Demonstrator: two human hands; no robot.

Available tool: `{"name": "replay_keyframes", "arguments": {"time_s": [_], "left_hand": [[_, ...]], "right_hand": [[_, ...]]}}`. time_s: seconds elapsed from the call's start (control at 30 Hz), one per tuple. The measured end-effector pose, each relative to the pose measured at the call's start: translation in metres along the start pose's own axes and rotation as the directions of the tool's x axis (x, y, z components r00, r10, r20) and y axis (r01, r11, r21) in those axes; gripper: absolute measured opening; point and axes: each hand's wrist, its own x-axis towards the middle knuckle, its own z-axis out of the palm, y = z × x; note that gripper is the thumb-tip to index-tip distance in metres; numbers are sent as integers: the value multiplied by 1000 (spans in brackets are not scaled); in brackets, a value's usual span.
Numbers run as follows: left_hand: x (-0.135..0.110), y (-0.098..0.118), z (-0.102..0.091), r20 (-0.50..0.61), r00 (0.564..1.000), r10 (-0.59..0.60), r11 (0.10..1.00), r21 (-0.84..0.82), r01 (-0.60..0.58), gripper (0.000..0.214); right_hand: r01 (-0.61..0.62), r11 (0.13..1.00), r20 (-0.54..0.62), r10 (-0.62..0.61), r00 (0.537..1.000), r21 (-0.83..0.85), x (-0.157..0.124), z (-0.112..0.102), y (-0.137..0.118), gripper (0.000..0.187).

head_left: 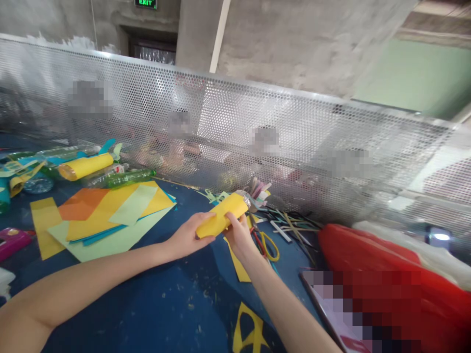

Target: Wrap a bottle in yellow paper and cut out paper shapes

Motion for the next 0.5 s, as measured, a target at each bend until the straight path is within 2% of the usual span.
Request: {"name": "replay_keyframes", "arguments": {"time_s": [0.07, 0.13, 0.2, 0.23, 0.27, 0.3, 0.37, 0.43, 0.5], "left_hand": [[2, -2, -3, 10, 1000, -10, 1000, 2, 10, 55], [5, -5, -8, 25, 1000, -8, 1000, 10, 8, 55], [9, -8, -14, 63, 998, 18, 999, 33, -20, 54], [12, -9, -18, 93, 995, 37, 998, 51, -42, 54], [14, -11, -22, 134, 989, 55, 995, 74, -65, 54], [16, -11, -26, 178, 982, 67, 991, 99, -86, 54], [19, -11, -35, 260, 964, 63, 982, 155, -107, 55], [22, -7, -43, 324, 946, 28, 975, 200, -98, 55], [24, -2, -50, 379, 925, -12, 971, 225, -79, 56]], "right_hand": [[-11, 999, 25, 12, 1000, -44, 4, -4, -2, 50], [34, 993, 57, -27, 998, -115, 11, -12, -7, 65], [141, 958, 99, -120, 988, -251, 19, -22, -15, 86], [218, 908, 132, -182, 974, -358, 22, -28, -20, 94], [308, 820, 183, -249, 951, -483, 25, -34, -26, 97], [407, 679, 254, -319, 913, -611, 28, -40, -32, 96], [555, 318, 446, -356, 821, -769, 29, -47, -43, 84], [624, 13, 598, -270, 755, -782, 25, -48, -51, 73], [650, -169, 671, -151, 726, -741, 18, -43, -54, 68]]}}
